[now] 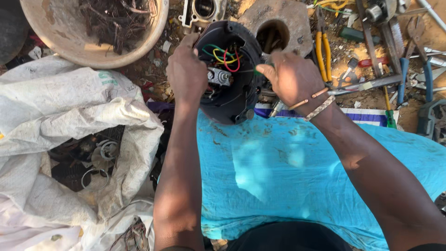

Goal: The person sits on the ground repairing motorcycle electrical parts. They use a screwdriver to unscrew and remove wiring from a headlight housing resting on their lap, set the housing aside, then use a screwdriver and hammer to work on a magneto assembly mounted on a stone block.

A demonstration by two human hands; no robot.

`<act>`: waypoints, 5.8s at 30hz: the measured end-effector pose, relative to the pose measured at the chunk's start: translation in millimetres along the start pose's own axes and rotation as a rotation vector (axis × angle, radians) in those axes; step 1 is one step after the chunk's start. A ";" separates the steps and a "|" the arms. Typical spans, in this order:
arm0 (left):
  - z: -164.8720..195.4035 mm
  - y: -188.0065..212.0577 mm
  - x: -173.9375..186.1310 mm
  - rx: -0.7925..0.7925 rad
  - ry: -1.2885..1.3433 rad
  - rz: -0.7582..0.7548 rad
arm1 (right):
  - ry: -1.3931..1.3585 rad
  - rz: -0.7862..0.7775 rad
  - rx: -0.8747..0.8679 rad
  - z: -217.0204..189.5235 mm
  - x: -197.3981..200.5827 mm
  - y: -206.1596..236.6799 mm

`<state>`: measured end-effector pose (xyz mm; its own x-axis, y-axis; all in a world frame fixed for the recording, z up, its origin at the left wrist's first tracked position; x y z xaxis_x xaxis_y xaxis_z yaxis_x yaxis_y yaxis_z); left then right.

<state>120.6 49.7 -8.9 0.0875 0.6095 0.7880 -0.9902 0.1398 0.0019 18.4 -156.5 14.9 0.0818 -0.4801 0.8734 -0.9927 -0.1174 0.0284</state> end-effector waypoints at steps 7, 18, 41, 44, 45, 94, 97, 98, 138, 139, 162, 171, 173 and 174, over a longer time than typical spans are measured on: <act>-2.3 -11.6 -6.4 0.041 -0.007 -0.178 | -0.011 -0.041 -0.156 29.0 -9.2 5.7; -4.2 -39.2 -29.7 -0.102 0.283 -0.295 | -0.065 0.047 -0.025 10.1 1.1 12.5; -21.8 10.6 -11.6 -0.044 0.596 -0.025 | -0.315 0.277 -0.079 4.1 -21.5 78.7; -24.0 9.8 -12.5 -0.040 0.586 -0.019 | -0.310 0.262 -0.108 7.0 -25.1 77.3; -23.5 9.5 -12.5 -0.049 0.587 -0.018 | -0.312 0.253 -0.120 8.3 -26.5 77.0; -21.8 11.5 -15.9 -0.081 0.638 -0.022 | -0.659 -0.630 -0.579 46.9 -93.1 43.9; -25.1 11.6 -18.5 -0.042 0.655 -0.004 | -0.507 -0.519 -0.395 46.5 -89.4 31.3; -26.3 11.9 -20.5 -0.028 0.666 -0.005 | -0.459 -0.503 -0.348 45.4 -89.3 31.2; -36.9 4.5 -27.0 -0.056 0.730 -0.009 | -0.177 -0.034 0.014 -12.6 -33.9 58.3; -36.7 3.7 -27.7 -0.059 0.765 -0.012 | -0.171 0.002 0.095 -20.3 -29.6 58.8; -28.9 4.4 -20.1 -0.042 0.691 -0.023 | -0.188 0.031 0.012 -6.1 -28.1 50.1; -32.2 1.9 -23.0 -0.039 0.747 -0.031 | -0.202 -0.015 0.008 -6.6 -39.3 47.3; -32.8 1.2 -22.2 -0.035 0.706 -0.029 | -0.113 -0.108 -0.148 9.2 -49.8 48.4; -33.4 1.1 -22.3 -0.028 0.706 -0.032 | -0.054 -0.109 -0.146 9.6 -49.3 48.6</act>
<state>121.2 62.3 -47.1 0.1758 0.9638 0.2003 -0.9836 0.1805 -0.0050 -33.0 -146.8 -31.4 0.1906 -0.5176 0.8341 -0.9797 -0.0459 0.1954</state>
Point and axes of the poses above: each hand's wrist, its own y-axis away from the middle knuckle, its own x-axis out of the back of the hand, z = x × y, the point moved 10 cm from there along -y, towards the middle knuckle, and after that the axes turned 5 degrees about -z, right-handed, at the moved point
